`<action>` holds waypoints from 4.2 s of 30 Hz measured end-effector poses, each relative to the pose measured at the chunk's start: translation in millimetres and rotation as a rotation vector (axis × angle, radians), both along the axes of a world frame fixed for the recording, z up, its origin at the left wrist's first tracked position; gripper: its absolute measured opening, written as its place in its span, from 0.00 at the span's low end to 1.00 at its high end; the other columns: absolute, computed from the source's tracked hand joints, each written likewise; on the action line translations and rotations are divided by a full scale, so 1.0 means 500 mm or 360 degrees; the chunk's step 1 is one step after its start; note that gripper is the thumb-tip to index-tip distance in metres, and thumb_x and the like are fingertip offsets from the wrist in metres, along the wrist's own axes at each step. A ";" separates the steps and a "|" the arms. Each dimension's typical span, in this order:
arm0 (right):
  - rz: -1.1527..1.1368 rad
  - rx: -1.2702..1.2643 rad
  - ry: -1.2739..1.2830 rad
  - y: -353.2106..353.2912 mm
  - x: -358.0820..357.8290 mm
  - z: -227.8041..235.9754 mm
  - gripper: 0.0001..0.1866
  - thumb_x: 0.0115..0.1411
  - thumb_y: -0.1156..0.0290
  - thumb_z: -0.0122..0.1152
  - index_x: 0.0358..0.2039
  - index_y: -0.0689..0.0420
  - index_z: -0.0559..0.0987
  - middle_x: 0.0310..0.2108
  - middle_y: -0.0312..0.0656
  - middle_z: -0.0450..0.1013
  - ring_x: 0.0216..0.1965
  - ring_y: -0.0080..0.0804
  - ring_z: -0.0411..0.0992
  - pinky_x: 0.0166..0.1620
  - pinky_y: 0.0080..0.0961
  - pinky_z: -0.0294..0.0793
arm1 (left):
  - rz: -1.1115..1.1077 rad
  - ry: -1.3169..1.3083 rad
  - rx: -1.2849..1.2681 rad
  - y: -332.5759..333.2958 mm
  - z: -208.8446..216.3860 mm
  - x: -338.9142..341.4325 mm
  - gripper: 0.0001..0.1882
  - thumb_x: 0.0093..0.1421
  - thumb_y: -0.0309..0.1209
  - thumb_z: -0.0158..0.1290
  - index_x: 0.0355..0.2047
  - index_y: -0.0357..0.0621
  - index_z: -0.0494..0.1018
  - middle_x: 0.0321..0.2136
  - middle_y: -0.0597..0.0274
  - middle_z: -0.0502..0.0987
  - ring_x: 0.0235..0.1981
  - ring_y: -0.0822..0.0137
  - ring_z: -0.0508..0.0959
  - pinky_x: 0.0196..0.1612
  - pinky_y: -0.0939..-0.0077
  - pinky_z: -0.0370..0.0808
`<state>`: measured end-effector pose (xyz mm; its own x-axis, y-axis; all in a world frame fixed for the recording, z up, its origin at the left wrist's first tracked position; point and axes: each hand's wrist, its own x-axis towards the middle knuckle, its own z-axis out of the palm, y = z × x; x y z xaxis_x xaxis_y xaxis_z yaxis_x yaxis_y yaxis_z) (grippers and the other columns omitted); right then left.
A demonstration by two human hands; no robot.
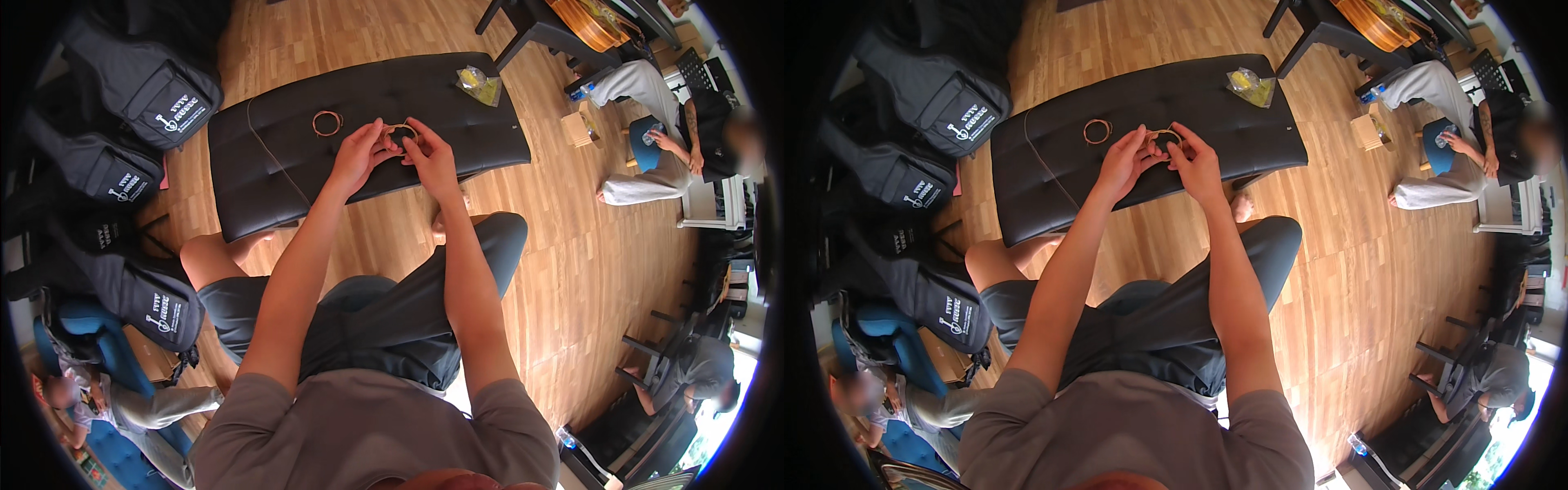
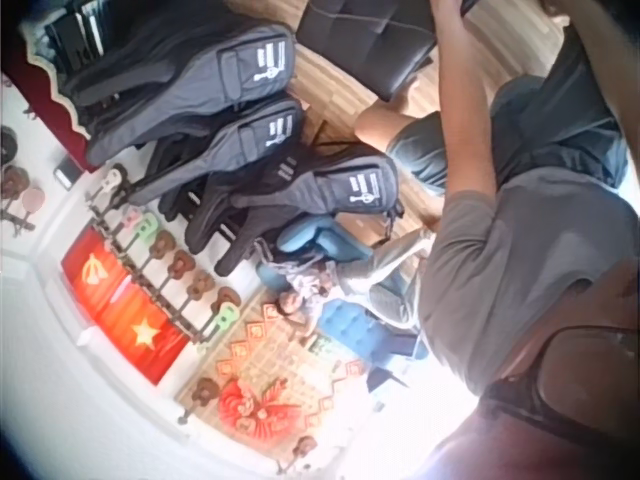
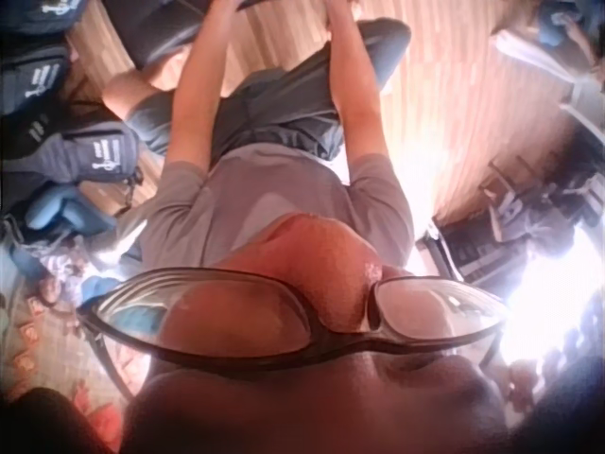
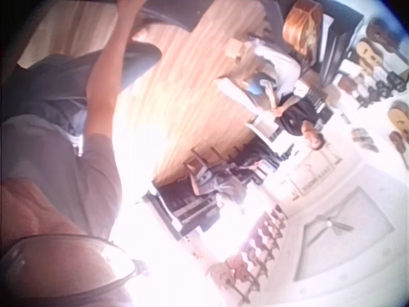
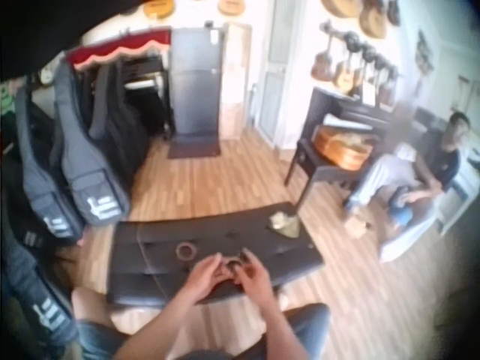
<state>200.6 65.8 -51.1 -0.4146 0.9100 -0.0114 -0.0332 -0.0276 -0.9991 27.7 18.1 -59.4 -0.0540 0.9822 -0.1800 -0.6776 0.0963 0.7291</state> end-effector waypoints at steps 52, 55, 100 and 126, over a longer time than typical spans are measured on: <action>-0.0056 -0.0529 0.0316 0.003 0.007 0.033 0.12 0.69 0.68 0.60 0.47 0.63 0.80 0.30 0.34 0.76 0.34 0.21 0.76 0.37 0.21 0.81 | -0.0076 0.0133 -0.0011 -0.006 0.006 -0.002 0.15 0.61 0.22 0.61 0.47 0.38 0.73 0.39 0.61 0.77 0.41 0.67 0.81 0.53 0.71 0.80; -0.0058 -0.0523 0.0310 0.003 0.008 0.031 0.13 0.69 0.66 0.59 0.46 0.64 0.80 0.29 0.34 0.75 0.32 0.21 0.76 0.36 0.21 0.81 | 0.0068 0.0224 -0.0022 -0.005 0.009 0.014 0.15 0.60 0.21 0.62 0.46 0.36 0.73 0.40 0.59 0.77 0.39 0.67 0.81 0.49 0.72 0.83; -0.0305 -0.0413 0.0290 0.011 0.020 0.028 0.14 0.66 0.65 0.65 0.46 0.62 0.82 0.30 0.36 0.79 0.24 0.16 0.71 0.27 0.18 0.77 | -0.0224 0.0427 -0.0026 -0.001 -0.010 -0.011 0.15 0.67 0.30 0.58 0.50 0.33 0.78 0.40 0.57 0.82 0.38 0.71 0.81 0.46 0.77 0.80; -0.0479 -0.0258 0.0084 0.008 0.004 0.007 0.11 0.65 0.69 0.65 0.41 0.64 0.80 0.26 0.37 0.75 0.19 0.17 0.70 0.21 0.19 0.77 | 0.0339 0.0912 0.0357 -0.006 -0.019 0.045 0.10 0.64 0.24 0.60 0.44 0.35 0.78 0.44 0.55 0.81 0.49 0.64 0.81 0.49 0.71 0.83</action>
<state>202.4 69.9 -47.7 -0.1316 0.9796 -0.1516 -0.1156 -0.1671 -0.9791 50.4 15.1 -68.6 -0.2783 0.9497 0.1433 -0.1628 -0.1937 0.9675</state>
